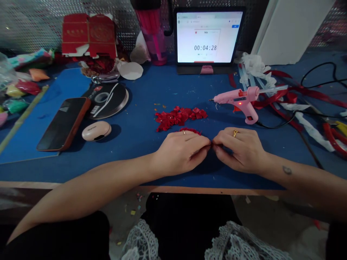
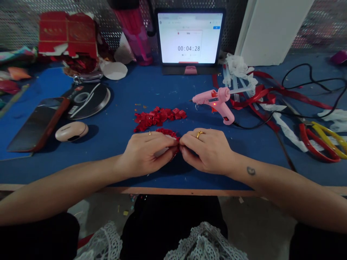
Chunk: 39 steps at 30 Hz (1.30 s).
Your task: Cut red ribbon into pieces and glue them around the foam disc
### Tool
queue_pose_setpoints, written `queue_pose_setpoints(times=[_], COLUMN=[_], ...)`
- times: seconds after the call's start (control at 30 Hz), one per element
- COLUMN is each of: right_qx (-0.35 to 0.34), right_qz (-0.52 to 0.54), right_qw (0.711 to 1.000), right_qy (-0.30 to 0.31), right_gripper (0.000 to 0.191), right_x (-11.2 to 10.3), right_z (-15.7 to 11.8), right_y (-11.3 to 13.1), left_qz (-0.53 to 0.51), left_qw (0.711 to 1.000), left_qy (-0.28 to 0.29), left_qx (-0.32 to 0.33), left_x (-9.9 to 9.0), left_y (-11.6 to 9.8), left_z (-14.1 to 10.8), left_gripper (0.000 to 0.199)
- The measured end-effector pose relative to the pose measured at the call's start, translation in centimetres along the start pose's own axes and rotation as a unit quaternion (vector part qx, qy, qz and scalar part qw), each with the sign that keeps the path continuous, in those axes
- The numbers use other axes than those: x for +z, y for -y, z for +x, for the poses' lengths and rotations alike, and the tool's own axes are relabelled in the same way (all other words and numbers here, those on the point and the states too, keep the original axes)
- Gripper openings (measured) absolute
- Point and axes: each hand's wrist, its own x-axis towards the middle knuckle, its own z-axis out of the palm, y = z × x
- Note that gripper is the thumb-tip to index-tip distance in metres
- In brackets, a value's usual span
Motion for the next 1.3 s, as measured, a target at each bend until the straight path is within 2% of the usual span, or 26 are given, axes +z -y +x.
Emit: queue_pose_setpoints(times=[0.3,0.53,0.73,1.0,1.3], right_qx=[-0.019,-0.018,-0.016,-0.011,-0.029], right_qz=[-0.032,-0.053,-0.057,-0.025,-0.003], right_qw=[0.999,0.998,0.998,1.0,0.999], right_qy=[-0.002,-0.011,-0.021,-0.015,-0.037], right_gripper=[0.016,0.017,0.016,0.014,0.014], right_x=[0.3,0.7,0.8,0.6,0.5], right_z=[0.0,0.1,0.1,-0.1,-0.2], right_y=[0.5,0.9,1.1,0.2,0.2], left_qz=[0.02,0.053,0.06,0.024,0.034], left_qw=[1.0,0.998,0.998,0.999,0.998], left_qy=[0.012,-0.009,-0.019,-0.021,-0.029], left_qx=[0.003,0.026,0.019,0.022,0.036], left_x=[0.0,0.3,0.3,0.1,0.1], left_y=[-0.4,-0.6,-0.6,-0.2,0.0], left_z=[0.0,0.0,0.0,-0.3,-0.4], left_gripper=[0.015,0.018,0.021,0.006,0.009])
